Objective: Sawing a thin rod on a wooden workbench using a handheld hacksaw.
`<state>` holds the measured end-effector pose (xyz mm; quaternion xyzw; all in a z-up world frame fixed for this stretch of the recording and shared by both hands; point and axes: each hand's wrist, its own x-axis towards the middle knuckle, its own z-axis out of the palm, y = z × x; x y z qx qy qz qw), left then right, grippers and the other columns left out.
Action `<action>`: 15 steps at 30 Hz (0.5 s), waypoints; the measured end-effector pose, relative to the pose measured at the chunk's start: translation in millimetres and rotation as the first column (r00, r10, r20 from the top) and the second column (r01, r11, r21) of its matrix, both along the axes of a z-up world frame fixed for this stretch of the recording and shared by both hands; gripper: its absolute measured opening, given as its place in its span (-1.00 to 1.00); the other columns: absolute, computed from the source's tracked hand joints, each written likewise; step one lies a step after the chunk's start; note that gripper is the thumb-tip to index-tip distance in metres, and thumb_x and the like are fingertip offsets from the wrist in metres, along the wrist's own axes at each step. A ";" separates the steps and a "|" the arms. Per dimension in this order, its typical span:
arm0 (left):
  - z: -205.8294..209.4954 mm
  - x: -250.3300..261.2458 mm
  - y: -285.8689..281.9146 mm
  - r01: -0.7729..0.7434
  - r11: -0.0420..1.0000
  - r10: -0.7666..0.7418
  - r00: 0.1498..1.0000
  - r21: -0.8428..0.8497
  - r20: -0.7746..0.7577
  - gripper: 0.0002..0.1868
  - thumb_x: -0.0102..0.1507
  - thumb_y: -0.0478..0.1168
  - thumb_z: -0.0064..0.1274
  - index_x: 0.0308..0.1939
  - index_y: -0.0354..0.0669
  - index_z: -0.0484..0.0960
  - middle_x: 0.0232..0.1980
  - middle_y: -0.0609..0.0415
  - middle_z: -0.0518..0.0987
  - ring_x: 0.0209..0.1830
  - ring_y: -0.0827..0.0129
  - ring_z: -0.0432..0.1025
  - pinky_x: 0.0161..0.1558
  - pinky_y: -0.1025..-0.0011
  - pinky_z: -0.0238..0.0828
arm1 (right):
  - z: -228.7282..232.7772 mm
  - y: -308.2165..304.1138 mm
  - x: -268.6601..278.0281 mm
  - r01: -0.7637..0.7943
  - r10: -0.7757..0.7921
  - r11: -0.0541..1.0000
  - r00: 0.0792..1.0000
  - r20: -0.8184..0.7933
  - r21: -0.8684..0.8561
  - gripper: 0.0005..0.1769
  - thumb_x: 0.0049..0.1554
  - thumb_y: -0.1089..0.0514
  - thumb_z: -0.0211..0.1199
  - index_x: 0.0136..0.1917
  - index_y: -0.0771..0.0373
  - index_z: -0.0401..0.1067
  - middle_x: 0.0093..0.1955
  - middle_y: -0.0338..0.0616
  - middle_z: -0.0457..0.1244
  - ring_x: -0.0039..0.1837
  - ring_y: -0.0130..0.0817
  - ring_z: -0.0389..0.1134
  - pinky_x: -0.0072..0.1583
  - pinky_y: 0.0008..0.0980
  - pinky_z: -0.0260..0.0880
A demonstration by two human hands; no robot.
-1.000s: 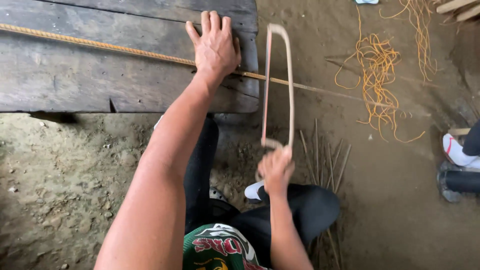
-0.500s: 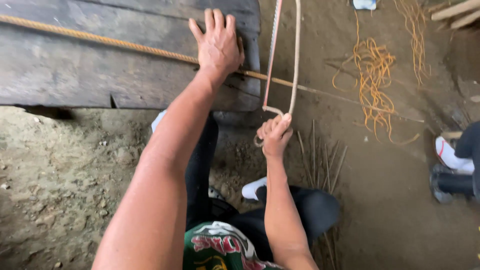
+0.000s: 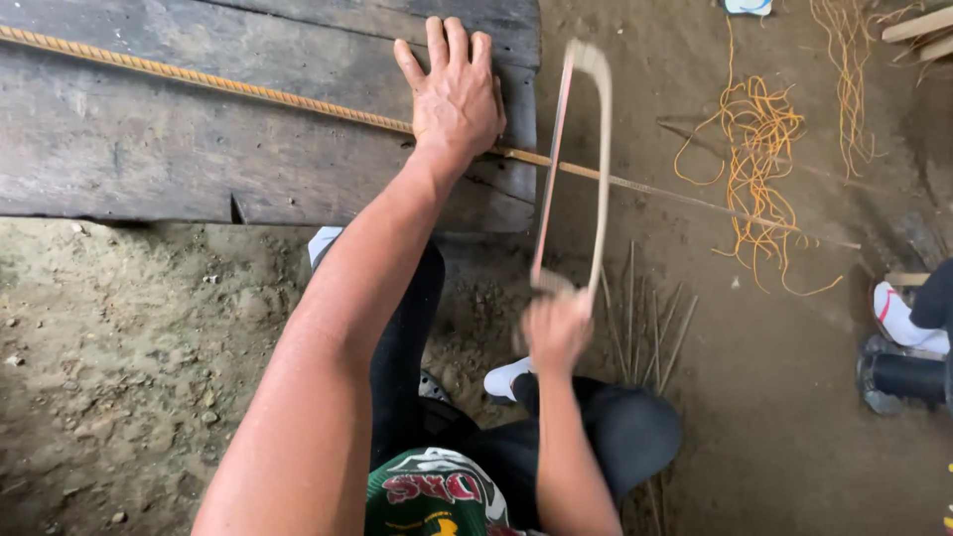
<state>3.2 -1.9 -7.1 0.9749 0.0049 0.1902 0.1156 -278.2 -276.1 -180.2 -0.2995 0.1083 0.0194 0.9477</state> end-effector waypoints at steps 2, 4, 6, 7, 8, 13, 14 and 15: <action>1.3 1.6 1.9 -0.006 1.000 0.006 1.000 -0.001 0.015 -0.49 0.26 0.01 0.01 0.23 -0.14 0.45 0.36 -0.20 0.34 0.44 -0.07 0.08 0.28 -0.41 -0.07 | 9.5 24.8 108.7 -0.016 0.182 0.937 0.876 0.447 -0.349 -0.46 0.32 -0.40 -0.24 -0.33 -0.09 -0.12 -0.52 -0.47 -0.28 -0.56 -0.45 -0.27 -0.46 -0.34 -0.24; 5.1 -4.1 3.4 -0.015 1.000 0.013 0.996 0.016 0.087 -0.51 0.22 0.00 0.05 0.16 -0.13 0.50 0.29 -0.19 0.38 0.39 -0.07 0.14 0.27 -0.41 -0.04 | 61.0 54.7 94.0 0.079 0.061 0.899 0.952 0.302 -0.430 -0.42 0.32 -0.40 -0.35 -0.37 -0.04 -0.14 -0.52 -0.41 -0.27 -0.55 -0.39 -0.27 -0.46 -0.32 -0.20; 5.5 -8.7 0.9 -0.009 1.000 0.005 0.992 0.029 0.126 -0.54 0.18 0.00 0.08 0.09 -0.12 0.54 0.22 -0.19 0.43 0.35 -0.08 0.20 0.25 -0.40 -0.01 | 104.8 76.3 75.6 0.152 -0.099 0.838 0.987 0.127 -0.524 -0.37 0.33 -0.40 -0.46 -0.40 0.00 -0.15 -0.53 -0.35 -0.26 -0.54 -0.34 -0.26 -0.46 -0.30 -0.16; 5.7 -12.7 1.0 0.002 1.000 -0.003 0.997 0.015 0.077 -0.56 0.22 0.01 0.08 0.09 -0.11 0.52 0.28 -0.20 0.41 0.38 -0.08 0.17 0.25 -0.42 -0.01 | 123.4 86.7 64.6 0.163 -0.181 0.798 0.983 0.027 -0.581 -0.38 0.31 -0.41 -0.34 -0.41 -0.02 -0.11 -0.54 -0.37 -0.27 -0.55 -0.40 -0.27 -0.48 -0.34 -0.20; 14.4 -3.1 6.3 0.002 1.000 -0.002 0.998 0.006 0.059 -0.58 0.26 0.03 0.09 0.09 -0.10 0.51 0.33 -0.21 0.40 0.41 -0.08 0.15 0.25 -0.43 -0.02 | 143.5 100.1 71.2 0.175 -0.255 0.759 0.966 -0.039 -0.628 -0.40 0.29 -0.41 -0.21 -0.41 -0.03 -0.07 -0.54 -0.40 -0.29 -0.56 -0.47 -0.28 -0.50 -0.38 -0.25; 2.7 -0.4 0.9 0.006 1.000 -0.005 0.999 -0.022 0.054 -0.59 0.23 -0.08 0.02 0.12 -0.13 0.50 0.28 -0.18 0.37 0.41 -0.11 0.13 0.26 -0.42 -0.05 | 34.3 -4.4 -96.0 -0.031 0.030 0.956 1.000 -0.009 -0.291 -0.69 0.27 -0.25 -0.18 -0.13 -0.06 0.06 -0.34 -0.36 -0.15 -0.34 -0.31 -0.10 -0.25 -0.19 -0.02; -0.4 -2.2 1.5 0.007 1.000 -0.006 0.999 -0.023 0.031 -0.56 0.24 -0.09 0.00 0.16 -0.15 0.49 0.32 -0.21 0.36 0.43 -0.13 0.11 0.28 -0.43 -0.07 | 58.1 1.8 -122.2 -0.099 0.103 0.856 0.995 -0.021 -0.508 -0.61 0.36 -0.02 -0.28 -0.30 0.05 -0.17 -0.41 -0.34 -0.27 -0.44 -0.29 -0.24 -0.34 -0.19 -0.11; -2.6 -2.4 0.2 0.005 1.000 -0.004 1.000 -0.023 0.020 -0.56 0.24 -0.09 0.00 0.16 -0.15 0.49 0.32 -0.21 0.36 0.43 -0.13 0.11 0.28 -0.43 -0.07 | 59.5 3.3 -110.6 -0.107 0.105 0.855 0.994 -0.033 -0.507 -0.61 0.36 -0.02 -0.28 -0.30 0.05 -0.17 -0.41 -0.34 -0.27 -0.44 -0.29 -0.24 -0.34 -0.19 -0.11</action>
